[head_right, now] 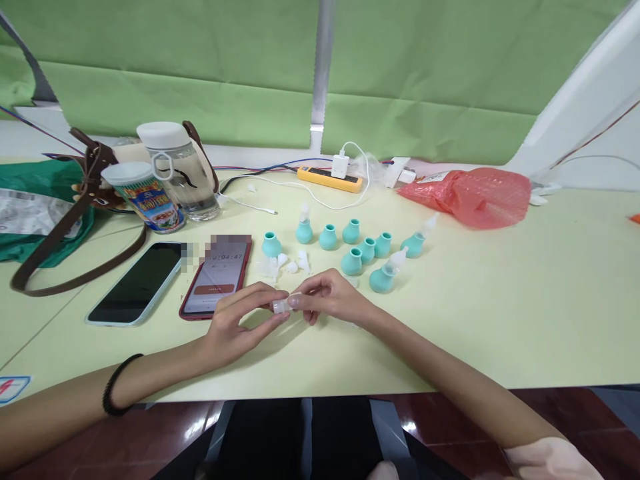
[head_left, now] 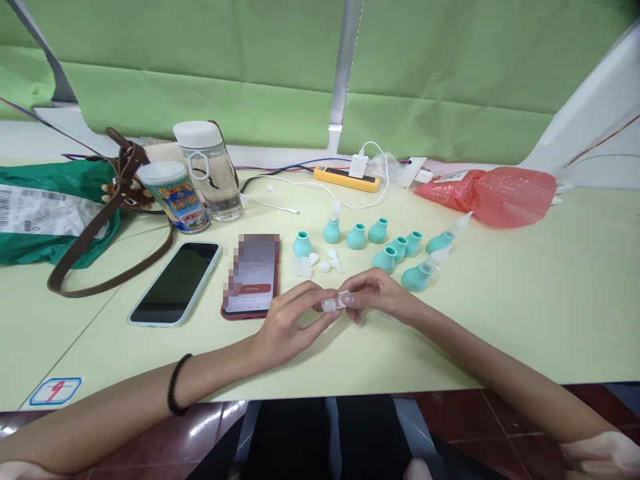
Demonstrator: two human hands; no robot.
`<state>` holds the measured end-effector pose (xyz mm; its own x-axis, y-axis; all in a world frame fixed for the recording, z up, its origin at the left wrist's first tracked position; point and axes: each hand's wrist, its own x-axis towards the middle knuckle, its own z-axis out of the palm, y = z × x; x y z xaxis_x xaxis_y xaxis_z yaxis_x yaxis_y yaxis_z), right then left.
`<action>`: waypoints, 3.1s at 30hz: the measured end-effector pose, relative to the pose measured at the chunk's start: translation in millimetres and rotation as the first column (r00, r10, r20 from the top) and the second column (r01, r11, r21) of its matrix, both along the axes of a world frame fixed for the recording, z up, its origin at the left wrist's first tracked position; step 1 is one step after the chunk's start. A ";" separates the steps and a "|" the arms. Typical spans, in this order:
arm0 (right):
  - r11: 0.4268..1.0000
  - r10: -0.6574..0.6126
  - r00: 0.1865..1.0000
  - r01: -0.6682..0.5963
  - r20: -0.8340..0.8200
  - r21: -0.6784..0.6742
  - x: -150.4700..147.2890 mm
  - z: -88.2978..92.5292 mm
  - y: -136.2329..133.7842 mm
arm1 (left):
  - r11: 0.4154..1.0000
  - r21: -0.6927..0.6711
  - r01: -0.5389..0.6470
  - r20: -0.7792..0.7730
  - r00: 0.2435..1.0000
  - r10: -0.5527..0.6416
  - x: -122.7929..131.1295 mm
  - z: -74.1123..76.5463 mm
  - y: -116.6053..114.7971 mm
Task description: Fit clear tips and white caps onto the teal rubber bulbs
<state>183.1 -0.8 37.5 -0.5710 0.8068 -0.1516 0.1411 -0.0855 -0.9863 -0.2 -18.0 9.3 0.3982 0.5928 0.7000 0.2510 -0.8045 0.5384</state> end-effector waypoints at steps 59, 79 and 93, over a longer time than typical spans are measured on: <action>0.905 -0.351 0.855 0.415 -0.381 0.098 9.8 6.6 -0.5 | 0.872 0.320 -0.369 -0.671 0.562 0.484 -6.0 29.9 36.6; 0.959 -0.209 0.882 0.269 -0.423 0.087 12.5 8.3 -2.3 | 0.995 -0.070 -0.076 0.096 0.992 0.083 1.8 26.9 18.1; 0.983 0.115 0.971 -0.081 -0.209 0.166 15.3 9.3 -6.9 | 0.915 -0.403 -0.028 0.082 0.994 0.067 2.1 13.9 -16.0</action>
<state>198.5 -7.6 46.8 -0.6537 0.7491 0.1074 -0.0779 0.0746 -0.9942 1.9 -34.0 23.3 0.3082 0.8479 0.4314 0.2175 -0.5043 0.8357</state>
